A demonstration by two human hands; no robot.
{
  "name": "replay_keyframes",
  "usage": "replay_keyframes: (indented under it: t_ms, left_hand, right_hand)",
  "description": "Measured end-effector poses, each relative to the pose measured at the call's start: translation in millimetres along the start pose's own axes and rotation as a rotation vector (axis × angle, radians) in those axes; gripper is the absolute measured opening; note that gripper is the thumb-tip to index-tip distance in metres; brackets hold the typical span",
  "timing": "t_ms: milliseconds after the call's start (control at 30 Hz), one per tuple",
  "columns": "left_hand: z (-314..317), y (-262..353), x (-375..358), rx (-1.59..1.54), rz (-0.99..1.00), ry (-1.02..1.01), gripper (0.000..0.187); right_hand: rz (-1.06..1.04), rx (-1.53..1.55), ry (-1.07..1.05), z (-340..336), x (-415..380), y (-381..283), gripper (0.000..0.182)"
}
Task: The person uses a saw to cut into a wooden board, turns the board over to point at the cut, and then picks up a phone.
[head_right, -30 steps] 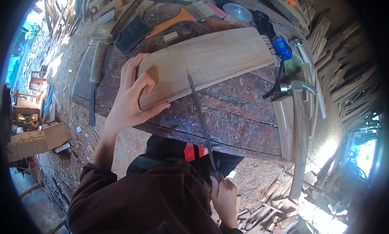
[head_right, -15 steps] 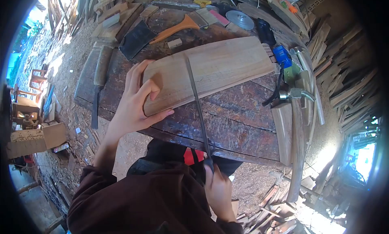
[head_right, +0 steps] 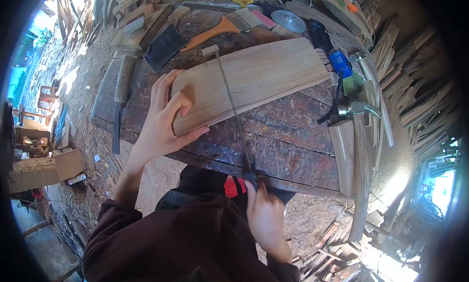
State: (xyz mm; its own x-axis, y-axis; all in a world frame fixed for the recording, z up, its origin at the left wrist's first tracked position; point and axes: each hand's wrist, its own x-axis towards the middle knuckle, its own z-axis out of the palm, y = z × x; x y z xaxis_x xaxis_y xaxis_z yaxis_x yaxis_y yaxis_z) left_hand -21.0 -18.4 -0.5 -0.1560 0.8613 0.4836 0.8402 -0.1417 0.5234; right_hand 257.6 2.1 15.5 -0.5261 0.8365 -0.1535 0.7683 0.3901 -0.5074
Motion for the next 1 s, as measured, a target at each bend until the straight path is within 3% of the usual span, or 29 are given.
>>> replay_keyframes:
  t_ms: [200,467,600,667,800,867,967,1000]
  left_hand:
    - [-0.4,1.3,2.1,-0.005,-0.004,-0.016,0.047]
    - [1.0,0.3,0.2,0.033,0.014,0.004,0.046]
    - [0.8,1.9,-1.4,0.008,-0.005,0.011,0.047]
    - [-0.8,1.8,1.5,0.011,-0.01,0.011,0.047]
    - [-0.1,3.7,1.9,-0.001,-0.021,-0.011,0.046]
    - [2.2,2.6,1.4,-0.004,-0.014,-0.015,0.046]
    - [1.9,2.0,1.3,0.012,-0.002,-0.004,0.046]
    - [1.2,1.3,0.8,0.017,0.001,-0.006,0.046]
  right_hand:
    - [0.056,0.098,-0.113,-10.0,-63.9,44.2,0.027]
    - [-0.078,0.021,-0.008,-7.5,21.8,-16.5,0.023]
    - [-0.126,0.09,0.041,-10.1,13.3,-2.2,0.023]
    - [0.021,0.113,-0.102,-10.8,-18.1,14.3,0.024]
    - [0.122,0.172,-0.157,-14.6,-48.1,28.4,0.026]
    - [0.028,0.055,-0.088,-7.4,-43.9,27.3,0.027]
    - [0.008,0.133,-0.042,-3.4,0.6,4.0,0.026]
    - [-0.204,0.176,0.107,5.8,19.8,4.0,0.023]
